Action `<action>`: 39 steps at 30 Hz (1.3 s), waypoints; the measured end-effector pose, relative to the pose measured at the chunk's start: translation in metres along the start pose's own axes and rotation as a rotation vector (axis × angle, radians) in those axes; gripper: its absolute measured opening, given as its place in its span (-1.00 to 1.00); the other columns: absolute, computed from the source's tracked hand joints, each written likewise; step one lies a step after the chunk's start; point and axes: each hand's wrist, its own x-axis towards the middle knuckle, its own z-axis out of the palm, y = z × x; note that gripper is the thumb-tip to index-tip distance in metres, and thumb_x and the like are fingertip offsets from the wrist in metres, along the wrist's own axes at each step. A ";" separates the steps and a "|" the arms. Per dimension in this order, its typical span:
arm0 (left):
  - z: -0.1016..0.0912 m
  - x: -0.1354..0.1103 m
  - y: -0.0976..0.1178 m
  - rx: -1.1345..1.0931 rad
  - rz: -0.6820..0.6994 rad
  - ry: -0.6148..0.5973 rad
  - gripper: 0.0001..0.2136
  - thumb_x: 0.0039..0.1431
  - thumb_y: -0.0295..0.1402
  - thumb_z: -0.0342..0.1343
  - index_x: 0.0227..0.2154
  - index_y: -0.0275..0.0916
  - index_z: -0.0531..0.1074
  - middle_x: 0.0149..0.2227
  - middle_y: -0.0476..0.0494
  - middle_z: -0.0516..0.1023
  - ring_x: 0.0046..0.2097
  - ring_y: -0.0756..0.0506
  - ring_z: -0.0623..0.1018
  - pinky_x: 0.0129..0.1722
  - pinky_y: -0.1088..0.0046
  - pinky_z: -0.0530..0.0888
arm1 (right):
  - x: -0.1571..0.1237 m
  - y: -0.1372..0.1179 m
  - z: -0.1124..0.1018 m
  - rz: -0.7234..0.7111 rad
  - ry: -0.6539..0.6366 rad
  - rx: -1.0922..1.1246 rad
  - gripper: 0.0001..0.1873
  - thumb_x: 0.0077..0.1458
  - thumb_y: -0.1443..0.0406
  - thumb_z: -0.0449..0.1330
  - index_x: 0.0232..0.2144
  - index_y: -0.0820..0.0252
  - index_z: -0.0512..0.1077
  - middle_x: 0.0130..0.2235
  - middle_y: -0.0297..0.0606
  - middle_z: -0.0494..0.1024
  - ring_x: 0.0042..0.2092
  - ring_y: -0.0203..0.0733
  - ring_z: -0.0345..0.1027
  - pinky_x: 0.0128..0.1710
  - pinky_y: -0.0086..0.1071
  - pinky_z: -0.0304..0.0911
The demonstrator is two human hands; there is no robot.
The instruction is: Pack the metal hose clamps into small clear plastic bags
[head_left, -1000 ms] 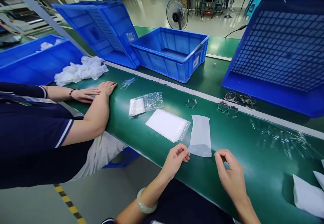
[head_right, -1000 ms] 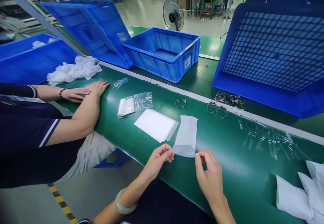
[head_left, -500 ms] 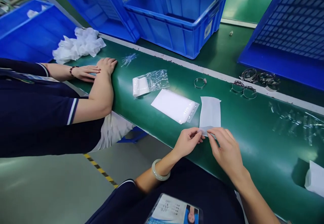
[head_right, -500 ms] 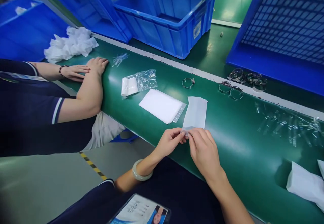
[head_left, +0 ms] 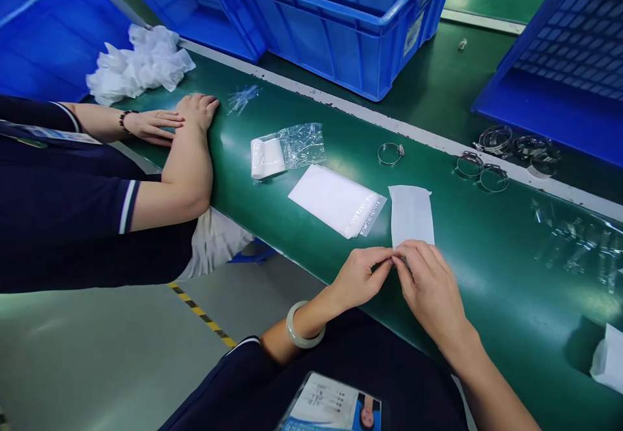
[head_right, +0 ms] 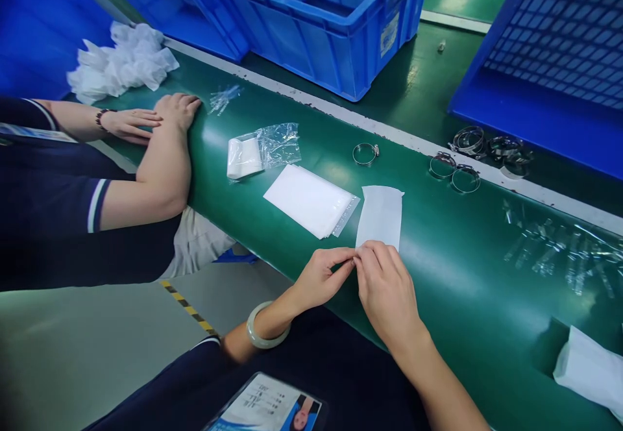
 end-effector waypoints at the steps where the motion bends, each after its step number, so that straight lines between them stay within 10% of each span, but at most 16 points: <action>1: -0.001 0.000 0.001 0.017 0.011 -0.001 -0.71 0.27 -0.43 -0.09 -0.10 -0.20 0.52 -0.28 -0.11 0.59 -0.29 -0.06 0.54 -0.25 0.44 0.43 | 0.000 0.000 -0.001 0.007 0.000 0.014 -0.86 0.25 0.38 0.00 -0.21 0.13 0.34 -0.18 -0.20 0.48 -0.17 -0.15 0.34 -0.14 -0.26 0.29; 30: -0.003 0.006 0.015 0.268 0.197 0.001 -0.75 0.25 -0.51 -0.12 -0.19 -0.31 0.48 -0.33 -0.17 0.56 -0.28 -0.07 0.52 -0.26 0.43 0.43 | 0.001 0.006 -0.010 0.005 0.026 0.132 -0.90 0.25 0.39 0.01 -0.19 0.16 0.27 -0.18 -0.22 0.39 -0.15 -0.21 0.33 -0.18 -0.33 0.29; 39: 0.004 0.009 0.013 0.345 0.220 0.039 -0.79 0.26 -0.48 -0.16 -0.37 -0.25 0.39 -0.42 -0.12 0.50 -0.36 -0.04 0.47 -0.34 0.48 0.35 | 0.004 0.012 0.004 -0.172 0.255 0.005 -0.85 0.27 0.37 -0.09 -0.24 0.15 0.27 -0.29 -0.21 0.41 -0.26 -0.21 0.41 -0.30 -0.39 0.37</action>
